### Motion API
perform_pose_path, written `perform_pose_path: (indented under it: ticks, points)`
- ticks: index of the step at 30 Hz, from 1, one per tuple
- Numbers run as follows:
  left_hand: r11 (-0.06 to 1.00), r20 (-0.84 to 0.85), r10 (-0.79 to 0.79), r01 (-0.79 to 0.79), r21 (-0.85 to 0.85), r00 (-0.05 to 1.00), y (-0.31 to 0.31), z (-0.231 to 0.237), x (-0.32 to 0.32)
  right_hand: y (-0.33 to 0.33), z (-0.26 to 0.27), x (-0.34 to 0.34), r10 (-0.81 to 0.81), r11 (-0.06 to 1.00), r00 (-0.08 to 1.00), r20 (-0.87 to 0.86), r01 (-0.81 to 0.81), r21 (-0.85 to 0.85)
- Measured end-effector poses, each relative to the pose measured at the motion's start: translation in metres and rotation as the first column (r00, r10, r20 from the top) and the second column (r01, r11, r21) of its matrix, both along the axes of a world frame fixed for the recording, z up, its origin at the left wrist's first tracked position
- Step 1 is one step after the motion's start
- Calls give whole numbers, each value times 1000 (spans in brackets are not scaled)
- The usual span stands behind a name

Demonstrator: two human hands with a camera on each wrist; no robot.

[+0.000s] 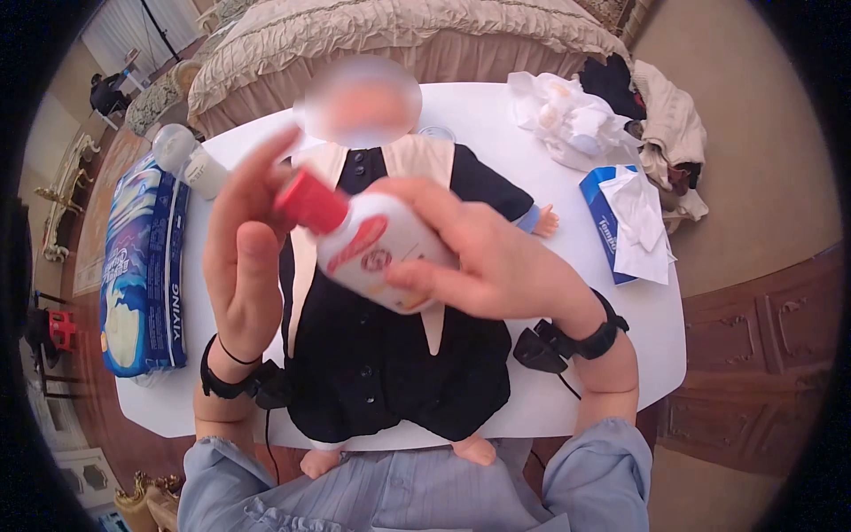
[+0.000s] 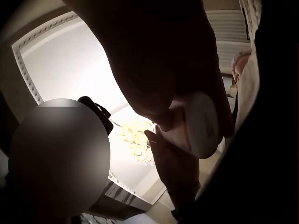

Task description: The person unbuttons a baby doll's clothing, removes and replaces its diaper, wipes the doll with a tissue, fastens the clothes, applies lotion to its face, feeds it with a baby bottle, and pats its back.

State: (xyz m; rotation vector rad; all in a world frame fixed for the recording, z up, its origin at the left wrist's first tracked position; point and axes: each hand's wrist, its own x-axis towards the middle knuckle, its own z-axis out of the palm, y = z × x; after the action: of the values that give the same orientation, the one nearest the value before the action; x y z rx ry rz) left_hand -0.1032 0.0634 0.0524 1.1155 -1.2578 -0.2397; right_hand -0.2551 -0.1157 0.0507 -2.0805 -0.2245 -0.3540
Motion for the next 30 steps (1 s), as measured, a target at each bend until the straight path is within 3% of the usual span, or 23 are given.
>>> perform_pose_path:
  ticks: [1, 5, 7, 9, 10, 12, 13, 14, 15, 17, 18, 19, 21, 22, 24, 28, 30]
  points:
    - [991, 190, 60, -81, 107, 980, 11, 6, 0, 7, 2, -1, 44, 999, 999, -23, -44, -2]
    - [984, 236, 124, -150, 95, 964, 16, 6, -2, 20, -6, -5, -11, 982, 999, -44, 19, 187]
    - [983, 226, 137, -161, 93, 964, 17, 4, -6, 24, -12, 0, -28, 994, 999, 31, 25, 107]
    - [969, 54, 234, -238, 67, 971, 14, 2, -12, 25, -12, -1, -36, 999, 993, 109, 34, 23]
    - [968, 55, 237, -240, 68, 970, 15, 5, -11, 27, -10, -3, -73, 997, 993, 88, 74, 0]
    - [942, -282, 186, -90, 322, 941, 16, 13, -4, 27, -7, -3, -110, 994, 992, 70, 111, -23]
    - [942, -283, 188, -91, 323, 940, 13, 9, 2, 24, -6, -3, -166, 979, 977, 132, 179, -97]
    - [970, -645, 8, 152, 192, 764, 9, -2, 9, 21, -5, -3, -215, 954, 957, 195, 249, -167]
    - [946, -881, -176, 323, -28, 439, 6, -15, 14, 17, -2, -4, -212, 955, 958, 193, 245, -168]
    - [956, -869, -159, 294, -17, 468, -2, -22, 3, 9, 7, -6, -273, 734, 886, 376, 444, -513]
    - [953, -909, -146, 303, -23, 389, -2, -13, -10, 11, 13, -8, -267, 582, 858, 440, 507, -635]
    - [950, -943, -130, 311, -30, 307, -1, -9, -19, 11, 15, -9, -267, 583, 859, 437, 505, -636]
    - [935, -945, -152, 351, -43, 290, 2, -11, -28, 10, 15, -12, -208, 365, 822, 531, 569, -737]
    - [943, -958, -126, 330, -36, 256, 3, -9, -35, 10, 15, -13, -210, 366, 822, 529, 568, -738]
    - [949, -969, -107, 314, -33, 222, 6, -7, -41, 10, 16, -13, -157, 251, 766, 624, 642, -725]
    - [954, -967, -69, 301, 8, 244, 3, -7, -42, 16, 23, -15, -218, 264, 783, 583, 622, -737]
    - [949, -957, -107, 315, -17, 269, 3, -9, -38, 9, 16, -14, -160, 280, 780, 605, 623, -730]
